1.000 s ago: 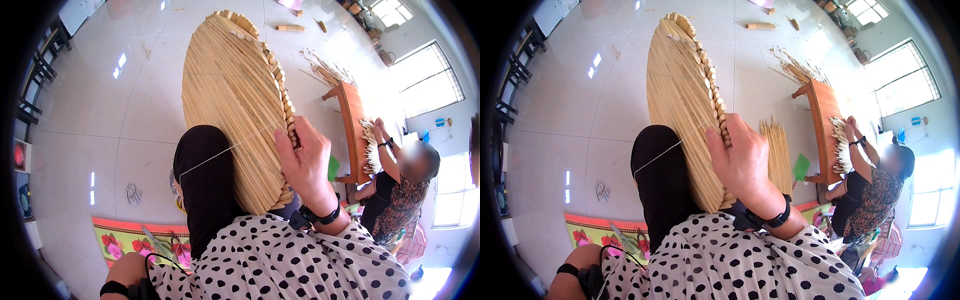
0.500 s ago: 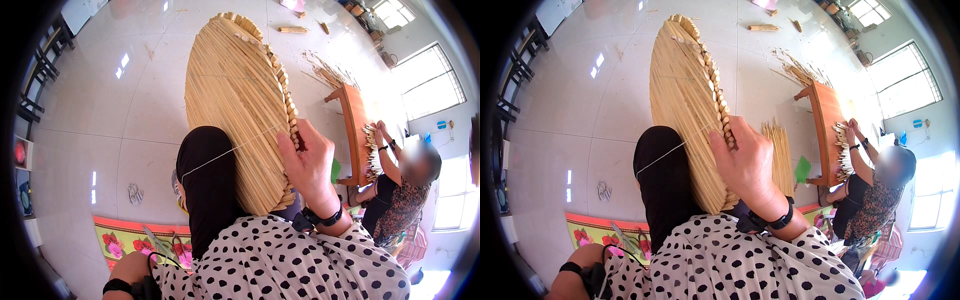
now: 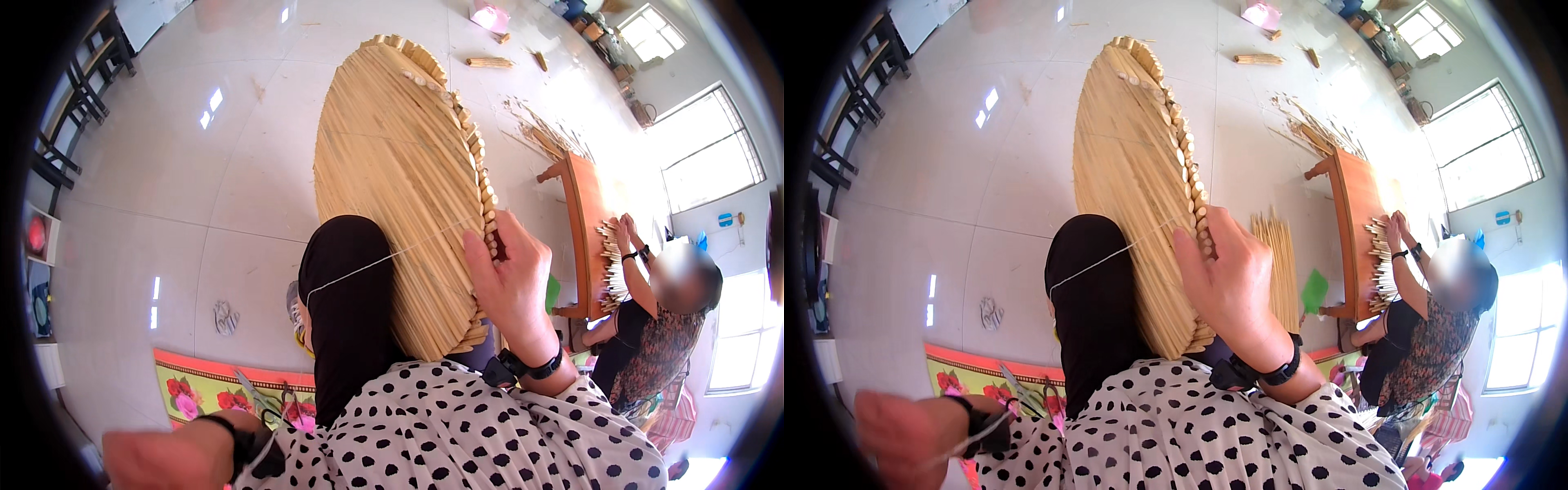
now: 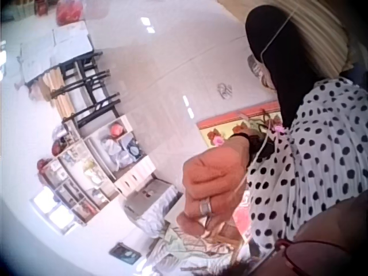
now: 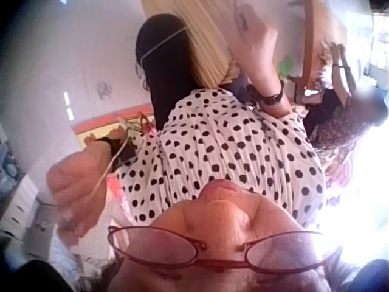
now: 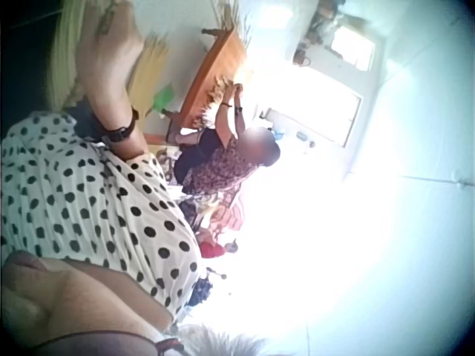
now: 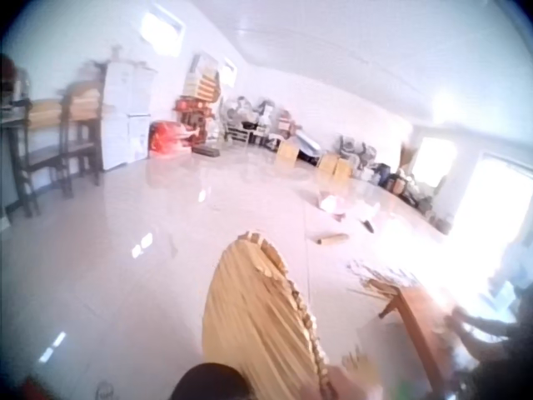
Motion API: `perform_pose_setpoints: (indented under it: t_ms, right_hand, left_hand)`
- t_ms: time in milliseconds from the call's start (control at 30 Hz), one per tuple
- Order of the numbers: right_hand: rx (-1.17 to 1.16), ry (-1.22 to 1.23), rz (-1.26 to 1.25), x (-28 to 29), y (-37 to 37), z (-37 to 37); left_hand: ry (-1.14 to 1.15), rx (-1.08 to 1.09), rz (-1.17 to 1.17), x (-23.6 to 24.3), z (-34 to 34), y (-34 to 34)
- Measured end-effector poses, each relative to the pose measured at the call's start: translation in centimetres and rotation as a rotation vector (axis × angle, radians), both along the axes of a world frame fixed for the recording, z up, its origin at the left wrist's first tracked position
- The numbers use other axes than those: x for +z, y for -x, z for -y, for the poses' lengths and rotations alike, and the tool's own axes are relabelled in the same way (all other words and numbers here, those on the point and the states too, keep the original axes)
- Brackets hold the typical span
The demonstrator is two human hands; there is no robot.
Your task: The person weaves together thin wooden slats using a needle and thread, pulling the thread through the slats to form a circular fan-like object. They use a pair of snips to trim the thread after securing a section of the slats.
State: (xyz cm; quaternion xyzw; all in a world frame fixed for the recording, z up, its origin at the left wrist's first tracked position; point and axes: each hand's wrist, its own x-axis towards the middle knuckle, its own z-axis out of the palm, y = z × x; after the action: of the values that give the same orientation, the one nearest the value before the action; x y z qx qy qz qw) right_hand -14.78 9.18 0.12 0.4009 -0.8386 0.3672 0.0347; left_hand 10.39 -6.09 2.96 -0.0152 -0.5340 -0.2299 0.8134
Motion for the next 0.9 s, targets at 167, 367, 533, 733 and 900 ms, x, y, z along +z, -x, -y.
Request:
perform_pose_setpoints:
  t_ms: [167, 367, 533, 733, 900]
  right_hand:
    - [-0.012, -0.025, -0.032, 0.2, 0.4, -0.4]
    - [0.001, -0.033, -0.026, -0.1, 0.2, -0.5]
    - [0.011, -0.025, -0.068, -0.2, 0.3, -0.3]
    - [0.020, -0.024, -0.077, -0.4, 0.5, -0.5]
    - [0.027, 0.001, -0.054, -0.5, 0.6, -0.5]
  left_hand:
    - [-0.153, -0.446, 0.705, -2.8, 1.9, 3.7]
    - [-0.234, -0.607, 0.986, -5.4, -0.4, 11.4]
    - [-0.143, -0.564, 1.012, -6.7, -0.6, 13.9]
    - [-0.108, -0.519, 1.061, -6.7, -0.3, 14.4]
    - [-0.115, -0.530, 1.060, -6.8, -0.3, 14.4]
